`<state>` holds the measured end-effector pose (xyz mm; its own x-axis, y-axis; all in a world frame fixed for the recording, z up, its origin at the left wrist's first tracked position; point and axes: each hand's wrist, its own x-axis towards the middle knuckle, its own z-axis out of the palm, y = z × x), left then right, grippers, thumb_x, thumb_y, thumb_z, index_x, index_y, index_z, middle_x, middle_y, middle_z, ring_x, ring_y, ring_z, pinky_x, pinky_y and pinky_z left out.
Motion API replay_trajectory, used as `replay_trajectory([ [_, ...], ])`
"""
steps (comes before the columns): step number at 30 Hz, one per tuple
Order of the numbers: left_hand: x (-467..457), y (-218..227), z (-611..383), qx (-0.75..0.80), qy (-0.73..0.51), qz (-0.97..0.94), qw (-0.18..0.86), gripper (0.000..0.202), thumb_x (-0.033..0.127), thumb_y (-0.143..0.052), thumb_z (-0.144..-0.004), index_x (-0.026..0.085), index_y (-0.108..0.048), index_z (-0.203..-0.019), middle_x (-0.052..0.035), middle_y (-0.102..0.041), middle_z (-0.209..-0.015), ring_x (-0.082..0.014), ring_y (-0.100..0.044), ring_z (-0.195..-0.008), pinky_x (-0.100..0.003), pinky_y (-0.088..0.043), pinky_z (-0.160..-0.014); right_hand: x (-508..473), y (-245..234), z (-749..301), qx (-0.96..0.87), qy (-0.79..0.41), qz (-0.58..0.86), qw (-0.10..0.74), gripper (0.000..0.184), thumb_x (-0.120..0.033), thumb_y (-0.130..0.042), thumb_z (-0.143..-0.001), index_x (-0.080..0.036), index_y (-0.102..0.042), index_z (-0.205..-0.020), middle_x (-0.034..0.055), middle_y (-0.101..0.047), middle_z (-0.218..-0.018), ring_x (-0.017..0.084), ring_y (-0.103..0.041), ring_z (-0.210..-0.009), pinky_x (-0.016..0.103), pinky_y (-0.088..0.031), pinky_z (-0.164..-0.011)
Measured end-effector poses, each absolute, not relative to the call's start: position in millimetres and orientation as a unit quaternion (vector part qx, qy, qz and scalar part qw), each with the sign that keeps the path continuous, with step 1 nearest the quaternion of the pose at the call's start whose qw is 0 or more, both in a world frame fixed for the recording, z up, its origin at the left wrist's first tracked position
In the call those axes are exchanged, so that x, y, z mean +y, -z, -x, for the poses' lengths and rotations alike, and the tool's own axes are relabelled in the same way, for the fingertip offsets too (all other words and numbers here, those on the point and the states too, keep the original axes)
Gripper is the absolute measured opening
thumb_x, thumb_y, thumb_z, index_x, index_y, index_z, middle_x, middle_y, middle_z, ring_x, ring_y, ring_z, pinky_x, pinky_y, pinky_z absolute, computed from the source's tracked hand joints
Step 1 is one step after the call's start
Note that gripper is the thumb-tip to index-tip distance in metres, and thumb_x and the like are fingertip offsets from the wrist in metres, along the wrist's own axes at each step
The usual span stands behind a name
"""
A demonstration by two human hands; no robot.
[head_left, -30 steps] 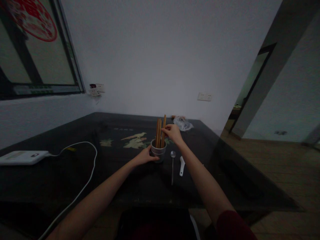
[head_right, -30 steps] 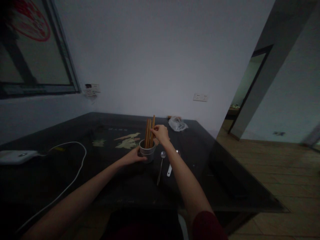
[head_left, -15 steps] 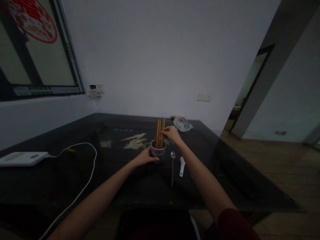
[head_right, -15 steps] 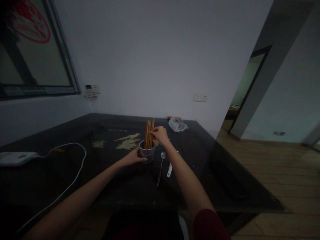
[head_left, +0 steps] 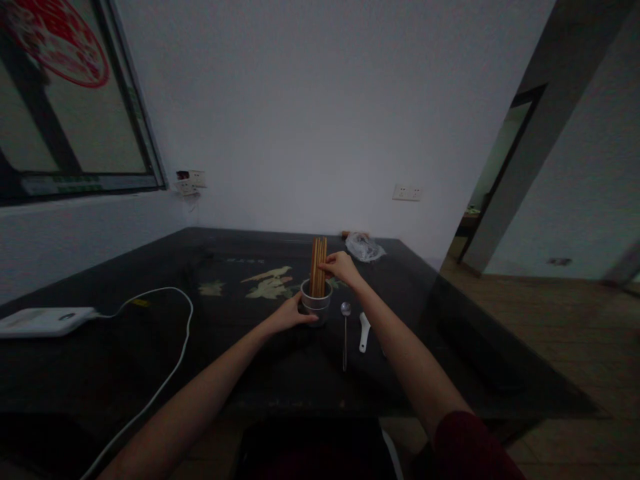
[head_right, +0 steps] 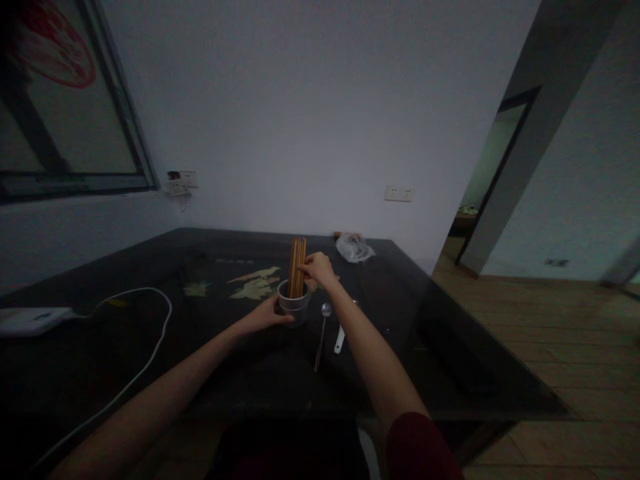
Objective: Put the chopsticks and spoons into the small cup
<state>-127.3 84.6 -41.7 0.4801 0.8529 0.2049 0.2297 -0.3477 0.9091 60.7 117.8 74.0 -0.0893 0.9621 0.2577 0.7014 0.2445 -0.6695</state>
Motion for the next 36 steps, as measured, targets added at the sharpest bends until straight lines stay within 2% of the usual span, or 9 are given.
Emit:
replay_trajectory([
  [9, 79, 34, 127, 0.382, -0.349, -0.748, 0.416, 0.08, 0.037, -0.08, -0.06, 0.015, -0.045, -0.129, -0.0127, -0.061, -0.123, -0.0275, -0.057, -0.114, -0.043, -0.042, -0.101, 125, -76, -64, -0.71, -0.211, 0.586, 0.329, 0.021, -0.032, -0.071, -0.075, -0.013, -0.068, -0.065, 0.0042, -0.07, -0.062, 0.013, -0.067, -0.058, 0.016, -0.048, -0.053],
  [19, 79, 35, 125, 0.362, -0.352, -0.731, 0.46, 0.081, 0.034, -0.08, -0.06, 0.014, -0.043, -0.129, -0.014, -0.06, -0.124, -0.0279, -0.058, -0.113, -0.045, -0.042, -0.1, 127, -77, -61, -0.669, -0.331, 0.568, 0.348, 0.02, -0.026, -0.076, -0.07, -0.011, -0.065, -0.06, 0.0014, -0.065, -0.051, 0.01, -0.061, -0.045, 0.016, -0.051, -0.049],
  [26, 84, 42, 128, 0.363, -0.357, -0.737, 0.444, 0.081, 0.036, -0.081, -0.061, 0.015, -0.044, -0.129, -0.0153, -0.06, -0.125, -0.0285, -0.057, -0.115, -0.045, -0.04, -0.103, 132, -75, -60, -0.673, -0.323, 0.573, 0.338, 0.018, -0.025, -0.077, -0.069, -0.011, -0.067, -0.063, 0.003, -0.068, -0.056, 0.01, -0.063, -0.047, 0.016, -0.052, -0.049],
  [32, 82, 37, 126, 0.37, -0.353, -0.739, 0.439, 0.081, 0.035, -0.081, -0.059, 0.015, -0.045, -0.129, -0.0129, -0.061, -0.124, -0.0284, -0.056, -0.116, -0.045, -0.04, -0.103, 129, -75, -62, -0.678, -0.314, 0.574, 0.336, 0.023, -0.025, -0.075, -0.071, -0.012, -0.062, -0.056, 0.0014, -0.065, -0.05, 0.01, -0.062, -0.045, 0.016, -0.051, -0.048],
  [36, 82, 37, 127, 0.359, -0.358, -0.741, 0.44, 0.081, 0.035, -0.081, -0.061, 0.014, -0.044, -0.13, -0.0145, -0.059, -0.125, -0.0286, -0.056, -0.116, -0.045, -0.039, -0.103, 130, -72, -62, -0.678, -0.31, 0.572, 0.344, 0.021, -0.026, -0.074, -0.072, -0.012, -0.063, -0.059, 0.0002, -0.065, -0.051, 0.011, -0.062, -0.048, 0.016, -0.051, -0.049],
])
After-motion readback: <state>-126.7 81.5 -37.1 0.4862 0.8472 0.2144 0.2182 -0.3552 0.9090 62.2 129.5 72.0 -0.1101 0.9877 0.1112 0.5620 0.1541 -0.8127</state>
